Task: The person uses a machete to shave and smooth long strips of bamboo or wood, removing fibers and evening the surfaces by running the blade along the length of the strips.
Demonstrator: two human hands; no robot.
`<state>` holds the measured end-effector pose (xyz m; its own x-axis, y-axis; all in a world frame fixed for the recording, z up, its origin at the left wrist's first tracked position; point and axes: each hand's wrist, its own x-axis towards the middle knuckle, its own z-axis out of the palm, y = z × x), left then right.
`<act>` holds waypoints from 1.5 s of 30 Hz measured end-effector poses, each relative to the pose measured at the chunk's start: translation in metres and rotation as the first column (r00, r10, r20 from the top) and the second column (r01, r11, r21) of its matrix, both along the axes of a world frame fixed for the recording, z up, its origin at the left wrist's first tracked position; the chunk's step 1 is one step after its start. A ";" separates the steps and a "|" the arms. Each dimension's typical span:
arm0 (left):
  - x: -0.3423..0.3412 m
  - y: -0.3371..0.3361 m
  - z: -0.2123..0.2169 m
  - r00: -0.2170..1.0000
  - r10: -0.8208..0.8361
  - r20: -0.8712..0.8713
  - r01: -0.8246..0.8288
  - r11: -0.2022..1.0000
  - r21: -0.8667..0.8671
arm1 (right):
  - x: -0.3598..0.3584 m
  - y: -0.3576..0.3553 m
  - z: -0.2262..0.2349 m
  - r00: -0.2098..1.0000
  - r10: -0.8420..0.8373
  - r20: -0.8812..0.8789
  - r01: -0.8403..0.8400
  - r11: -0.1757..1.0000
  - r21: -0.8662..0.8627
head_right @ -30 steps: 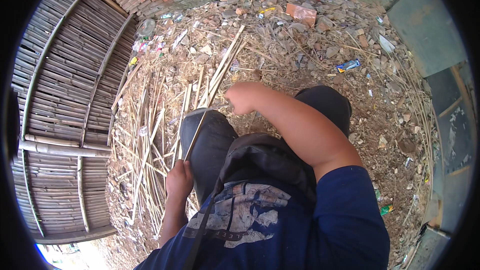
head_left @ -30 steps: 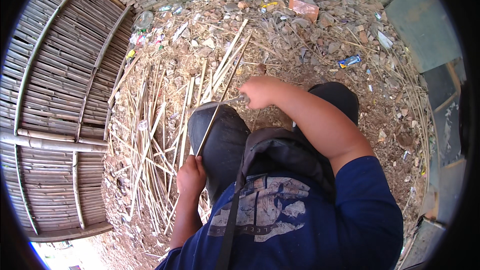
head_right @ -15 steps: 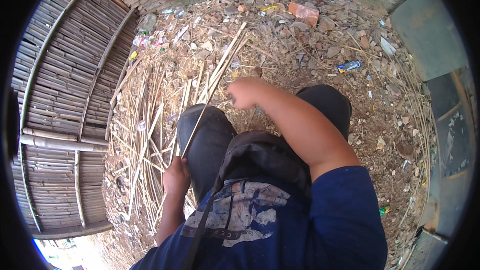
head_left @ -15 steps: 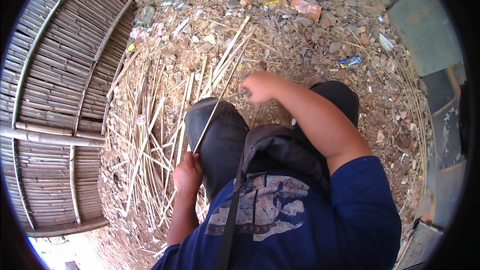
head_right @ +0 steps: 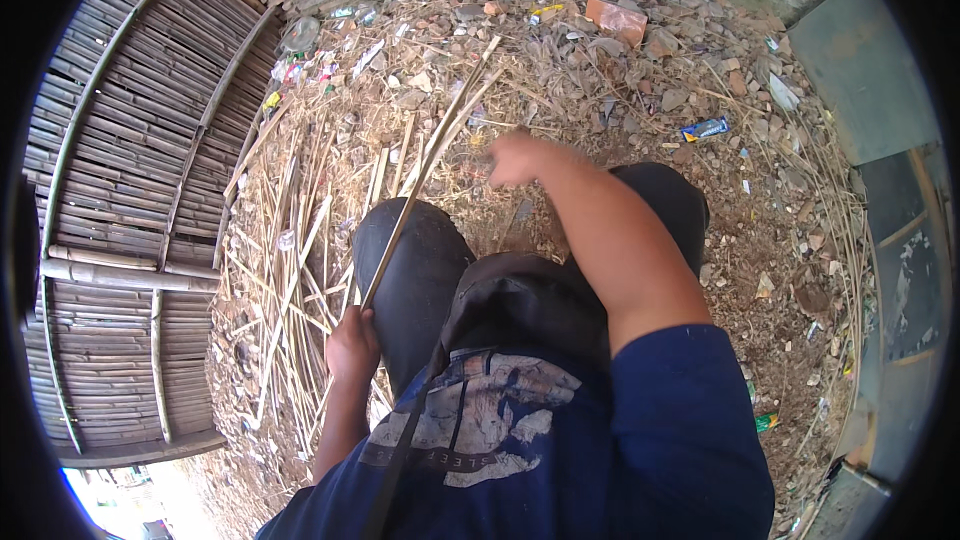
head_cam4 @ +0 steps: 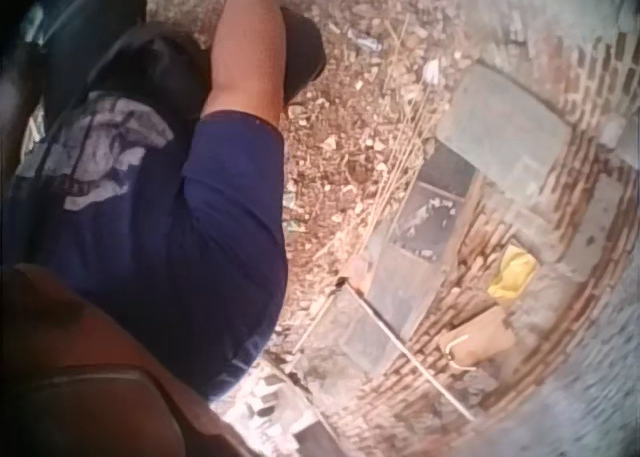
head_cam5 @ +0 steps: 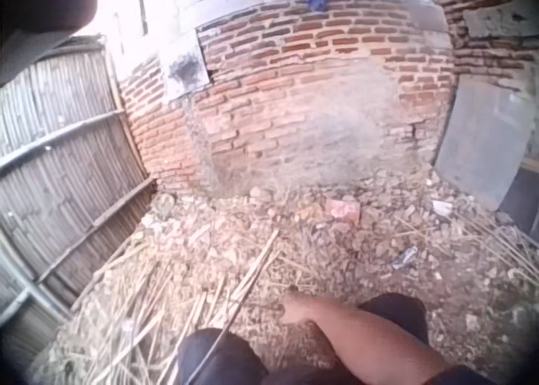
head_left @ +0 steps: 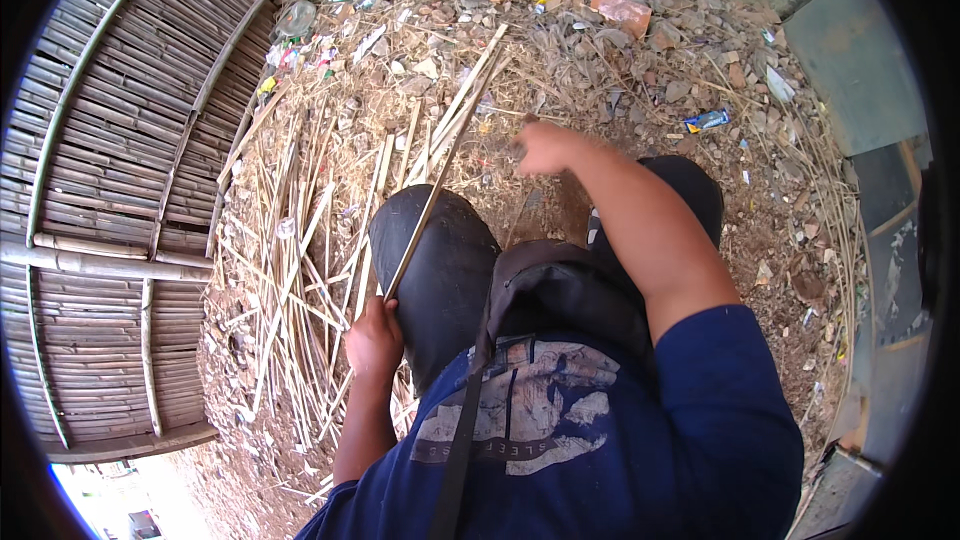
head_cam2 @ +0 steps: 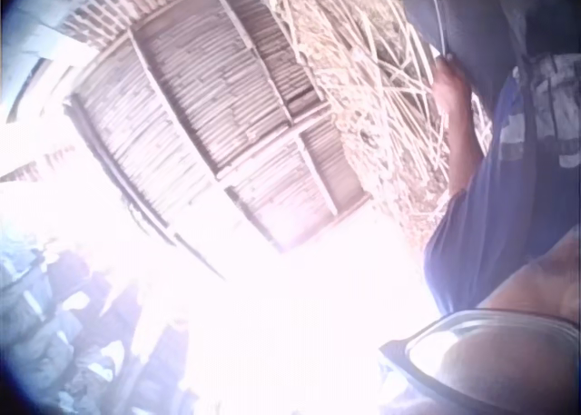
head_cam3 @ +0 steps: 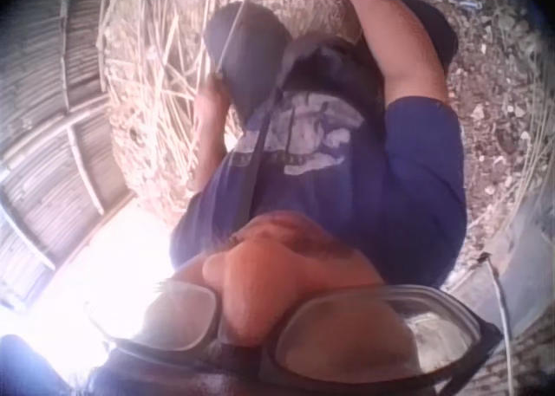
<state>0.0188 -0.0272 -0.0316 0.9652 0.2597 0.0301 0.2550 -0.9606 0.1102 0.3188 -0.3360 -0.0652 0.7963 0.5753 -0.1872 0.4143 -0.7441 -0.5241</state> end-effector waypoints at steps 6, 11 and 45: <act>0.009 -0.004 0.026 0.997 0.032 -0.070 -0.030 0.999 0.030 | 0.016 -0.028 0.030 0.957 -0.223 -0.186 0.210 0.974 -0.087; 0.005 -0.003 0.013 0.998 0.017 -0.062 -0.016 1.000 0.014 | -0.021 0.027 0.033 0.987 0.157 -0.020 -0.158 0.979 -0.126; 0.000 -0.006 0.010 0.999 0.051 -0.001 -0.051 0.998 -0.037 | -0.035 0.021 0.052 0.953 0.295 -0.070 -0.301 0.948 -0.098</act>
<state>0.0190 -0.0328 -0.0218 0.9506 0.3098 0.0197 0.3039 -0.9415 0.1454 0.2842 -0.3150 -0.0134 0.5785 0.7593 -0.2980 0.5995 -0.6435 -0.4759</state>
